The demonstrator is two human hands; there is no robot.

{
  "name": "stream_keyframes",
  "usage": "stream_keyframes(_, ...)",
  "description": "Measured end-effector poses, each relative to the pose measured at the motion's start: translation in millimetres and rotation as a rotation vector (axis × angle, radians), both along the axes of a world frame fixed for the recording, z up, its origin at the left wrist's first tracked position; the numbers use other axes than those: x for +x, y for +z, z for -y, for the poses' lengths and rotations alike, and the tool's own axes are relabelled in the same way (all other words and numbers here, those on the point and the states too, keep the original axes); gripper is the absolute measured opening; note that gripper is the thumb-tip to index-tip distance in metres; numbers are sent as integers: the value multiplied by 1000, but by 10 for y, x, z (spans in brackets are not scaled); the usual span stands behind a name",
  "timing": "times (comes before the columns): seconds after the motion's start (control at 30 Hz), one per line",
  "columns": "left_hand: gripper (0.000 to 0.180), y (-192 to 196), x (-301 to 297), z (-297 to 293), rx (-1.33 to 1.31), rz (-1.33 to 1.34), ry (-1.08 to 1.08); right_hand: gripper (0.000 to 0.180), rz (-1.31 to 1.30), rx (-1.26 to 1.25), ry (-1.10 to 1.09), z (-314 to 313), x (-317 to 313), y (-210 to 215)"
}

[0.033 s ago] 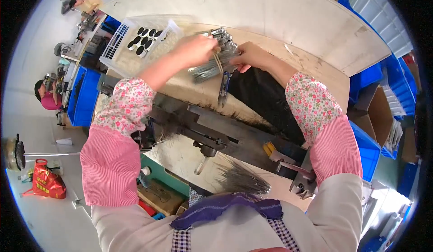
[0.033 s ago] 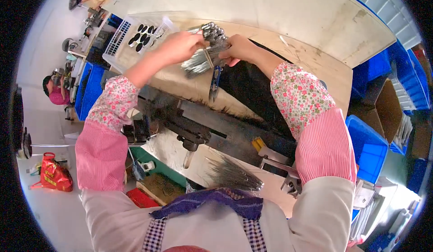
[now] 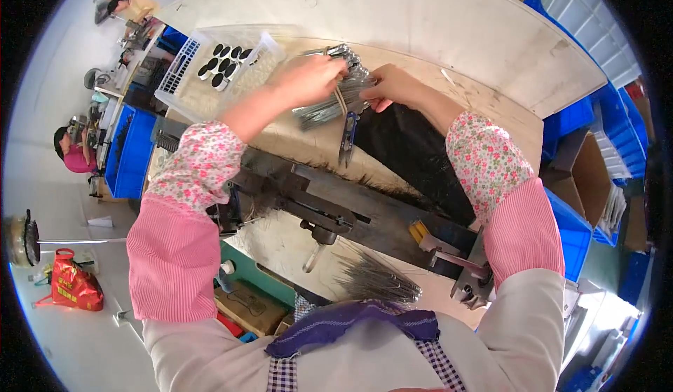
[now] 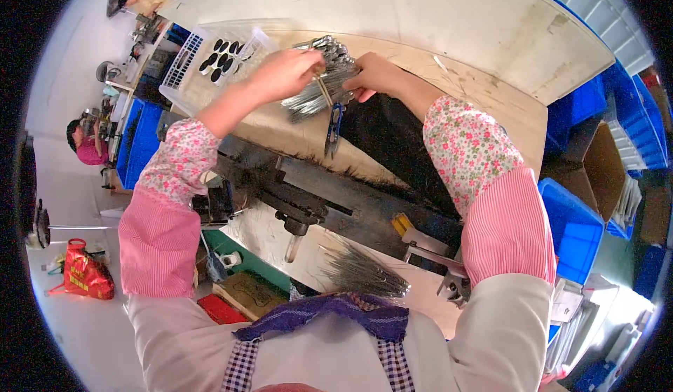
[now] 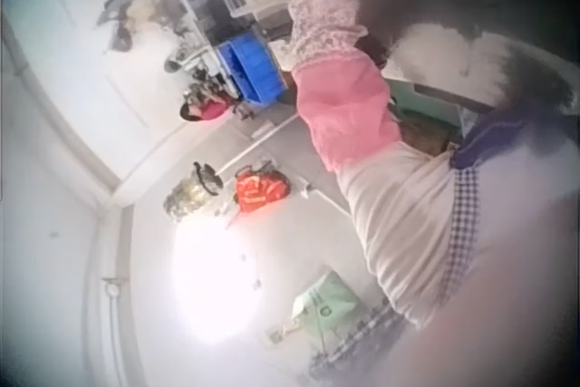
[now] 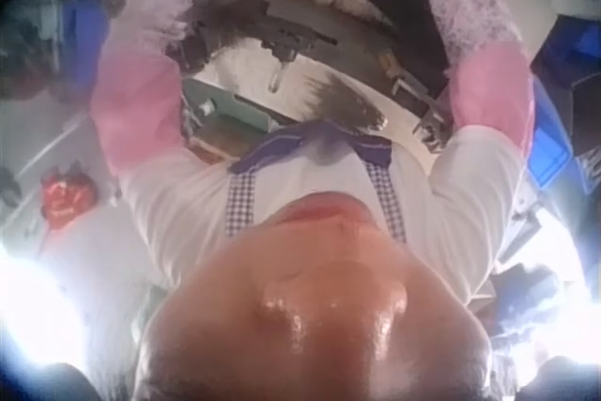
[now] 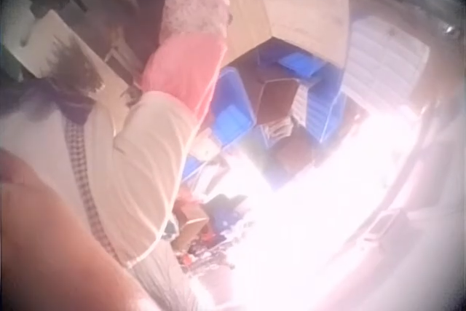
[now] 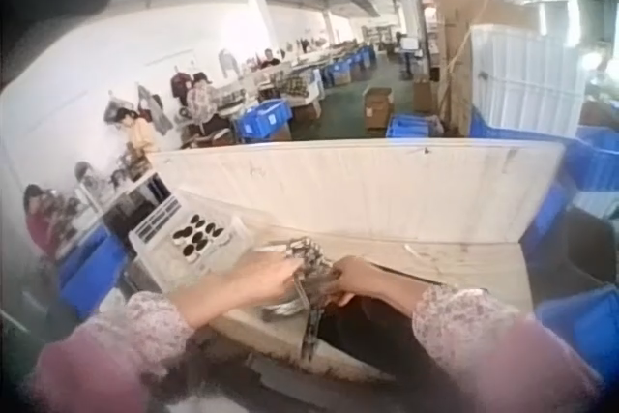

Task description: Assembling and processing small metal parts using factory machinery and bundling metal wires.

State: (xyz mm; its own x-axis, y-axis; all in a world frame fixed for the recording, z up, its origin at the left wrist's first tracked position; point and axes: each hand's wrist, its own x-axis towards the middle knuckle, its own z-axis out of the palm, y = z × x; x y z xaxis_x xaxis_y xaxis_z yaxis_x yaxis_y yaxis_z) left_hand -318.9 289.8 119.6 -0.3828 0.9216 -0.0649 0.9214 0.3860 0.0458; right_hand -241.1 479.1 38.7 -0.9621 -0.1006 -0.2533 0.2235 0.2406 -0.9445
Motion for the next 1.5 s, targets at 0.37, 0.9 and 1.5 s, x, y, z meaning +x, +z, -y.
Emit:
stream_keyframes(0.37,62,-400,124,-138,-21,-293,-38,40,-81,130,-32,117,-16,21)
stream_keyframes(0.9,43,-557,-102,-8,138,-142,-69,33,-150,315,-88,196,-135,-16)
stream_keyframes(1.5,53,-570,-156,-30,105,-45,-101,26,-161,104,-147,-275,16,-149)
